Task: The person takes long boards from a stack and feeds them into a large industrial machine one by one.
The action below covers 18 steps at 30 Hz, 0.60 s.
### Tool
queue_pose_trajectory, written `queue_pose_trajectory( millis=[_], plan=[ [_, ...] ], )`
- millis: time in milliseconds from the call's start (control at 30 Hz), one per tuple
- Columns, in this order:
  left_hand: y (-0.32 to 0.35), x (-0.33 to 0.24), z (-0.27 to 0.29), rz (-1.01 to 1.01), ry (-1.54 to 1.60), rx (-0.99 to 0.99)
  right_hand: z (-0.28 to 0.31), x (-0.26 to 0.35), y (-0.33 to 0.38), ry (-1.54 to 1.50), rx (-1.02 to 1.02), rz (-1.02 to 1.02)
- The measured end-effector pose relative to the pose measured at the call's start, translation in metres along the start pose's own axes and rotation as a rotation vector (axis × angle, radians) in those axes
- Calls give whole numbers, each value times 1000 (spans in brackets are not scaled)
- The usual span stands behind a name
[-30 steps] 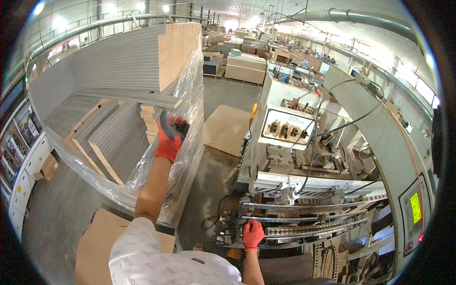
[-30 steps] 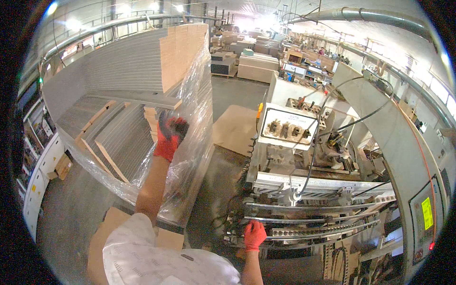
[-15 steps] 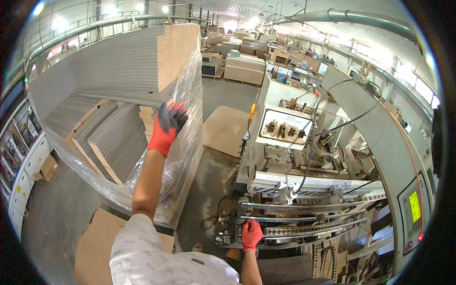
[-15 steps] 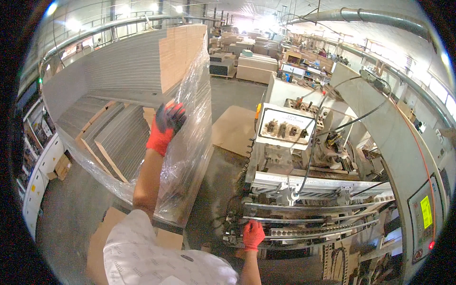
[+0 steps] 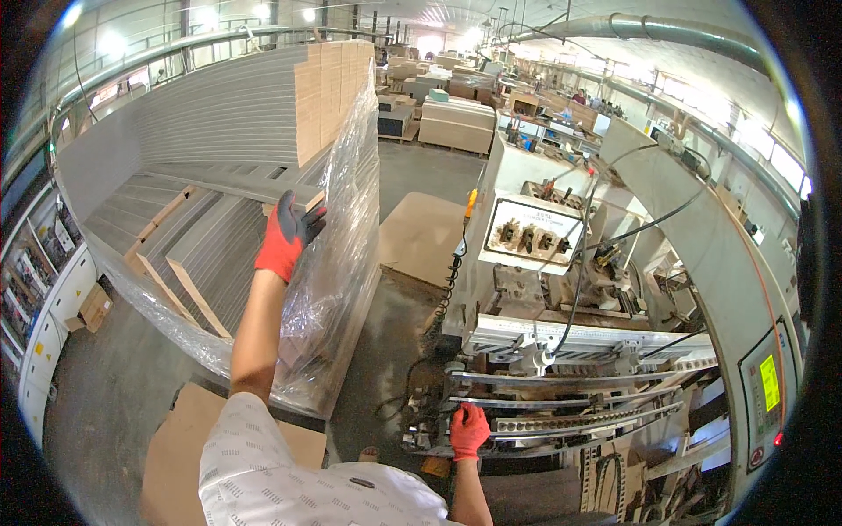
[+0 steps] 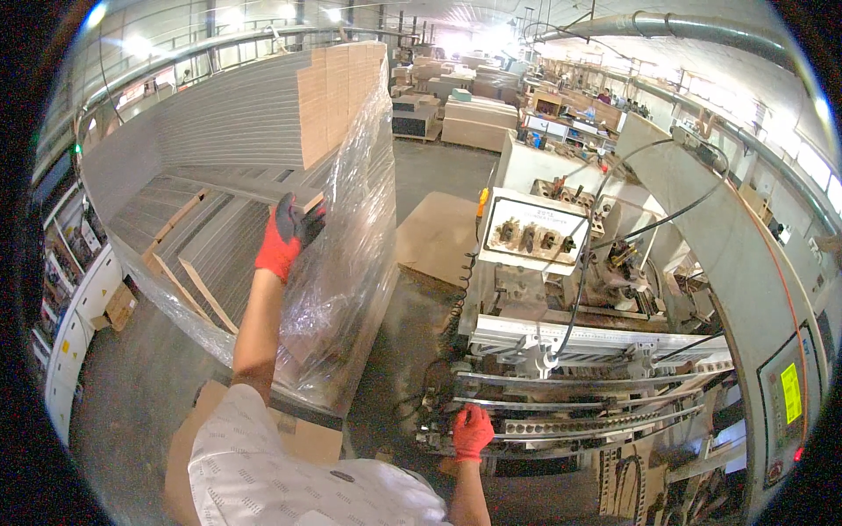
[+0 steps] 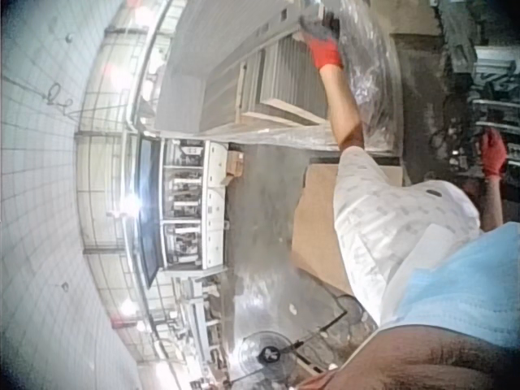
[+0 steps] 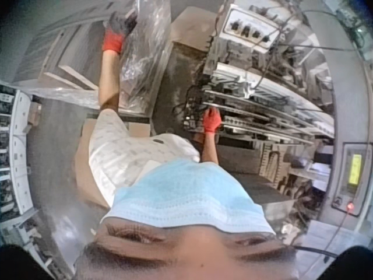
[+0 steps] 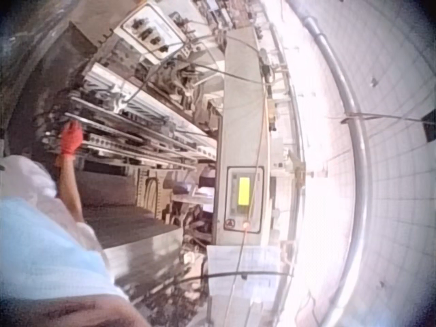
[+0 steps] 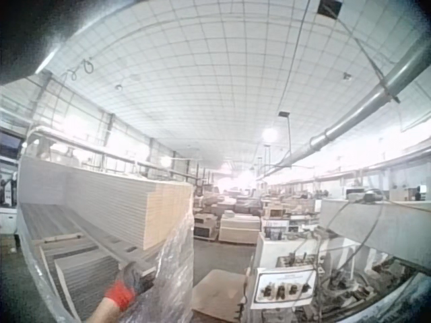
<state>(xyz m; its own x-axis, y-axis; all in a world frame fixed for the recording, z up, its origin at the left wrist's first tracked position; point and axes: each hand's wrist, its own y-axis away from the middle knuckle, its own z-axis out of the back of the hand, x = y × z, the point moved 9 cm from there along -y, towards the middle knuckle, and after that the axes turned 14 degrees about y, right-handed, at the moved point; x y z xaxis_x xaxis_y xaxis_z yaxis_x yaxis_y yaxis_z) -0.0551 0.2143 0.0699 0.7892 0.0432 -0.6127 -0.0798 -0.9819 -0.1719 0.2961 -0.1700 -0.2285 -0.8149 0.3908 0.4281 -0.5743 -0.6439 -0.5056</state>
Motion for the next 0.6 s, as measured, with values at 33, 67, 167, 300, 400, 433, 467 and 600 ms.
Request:
queue_pose_trajectory(
  millis=[33,67,167,300,400,433,467,600],
  plan=[
    [13,-1,2,-16,-19,-73,1,1,0,-10,-18,15],
    [32,2,-3,-5,-4,-49,-1,0,0,2,-1,7],
    [95,17,-17,63,95,10,-3,-1,0,13,-3,-3],
    [104,-3,-28,-33,221,108,-2,-2,1,-18,-20,18],
    [81,-36,-6,-240,216,43,-3,-1,1,-16,-3,23],
    [73,-40,2,-241,248,20,-1,1,1,-36,-17,15],
    [68,-33,8,-206,245,-6,1,3,-1,-49,-24,-23],
    [91,-3,1,-217,112,104,15,41,-8,-587,-41,-123]
  ],
)
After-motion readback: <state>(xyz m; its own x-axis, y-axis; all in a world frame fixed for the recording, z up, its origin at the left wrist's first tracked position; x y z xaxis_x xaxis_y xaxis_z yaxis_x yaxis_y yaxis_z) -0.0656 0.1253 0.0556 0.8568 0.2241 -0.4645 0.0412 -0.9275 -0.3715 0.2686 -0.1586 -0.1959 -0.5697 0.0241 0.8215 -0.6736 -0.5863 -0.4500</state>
